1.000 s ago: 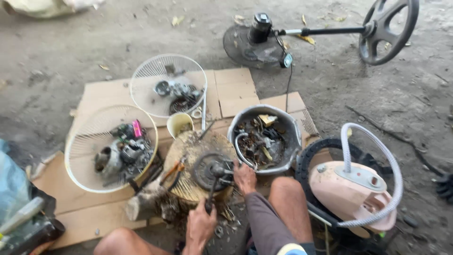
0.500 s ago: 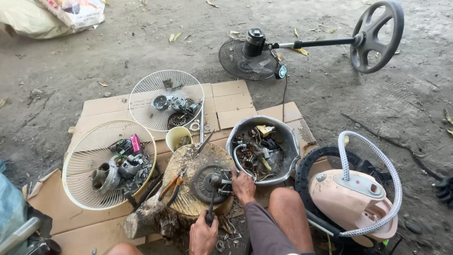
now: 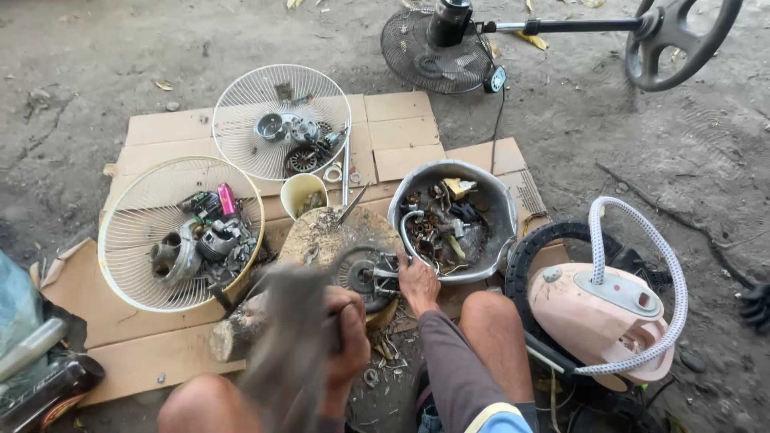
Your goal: Disassembling a fan motor using a hammer and a prying tool
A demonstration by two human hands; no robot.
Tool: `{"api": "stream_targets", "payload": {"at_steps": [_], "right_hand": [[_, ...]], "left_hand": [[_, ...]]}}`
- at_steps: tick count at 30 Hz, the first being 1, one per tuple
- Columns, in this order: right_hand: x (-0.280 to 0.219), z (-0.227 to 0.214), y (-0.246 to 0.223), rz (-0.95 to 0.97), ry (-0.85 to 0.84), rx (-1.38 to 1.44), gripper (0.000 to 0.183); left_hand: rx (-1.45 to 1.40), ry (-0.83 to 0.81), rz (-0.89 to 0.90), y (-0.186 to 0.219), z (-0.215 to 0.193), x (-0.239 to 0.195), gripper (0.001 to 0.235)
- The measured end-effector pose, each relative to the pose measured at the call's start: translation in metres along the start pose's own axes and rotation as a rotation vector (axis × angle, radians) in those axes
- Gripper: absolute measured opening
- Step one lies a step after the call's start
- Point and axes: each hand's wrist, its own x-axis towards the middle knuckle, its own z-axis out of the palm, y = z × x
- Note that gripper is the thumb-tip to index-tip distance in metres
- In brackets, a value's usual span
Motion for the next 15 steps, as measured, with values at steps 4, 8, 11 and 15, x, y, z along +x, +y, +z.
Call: {"api": "stream_targets", "payload": {"at_steps": [4,8,11,15], "right_hand": [[0.005,-0.006,-0.007,0.003,0.024,0.008,0.093],[0.005,-0.018,-0.007,-0.002,0.03,-0.017,0.08],[0.012,-0.011,0.002,0.049,0.025,0.002,0.073],[0.016,-0.002,0.009,0.037,-0.066,0.024,0.101]], "left_hand": [[0.694,-0.325,-0.613,-0.079,-0.046,-0.074,0.035],[0.877,-0.396,-1.1,-0.067,-0.04,-0.08,0.015],[0.834,-0.358,-0.957,-0.061,-0.032,-0.076,0.02],[0.804,-0.387,-1.008,-0.068,-0.03,-0.077,0.022]]}}
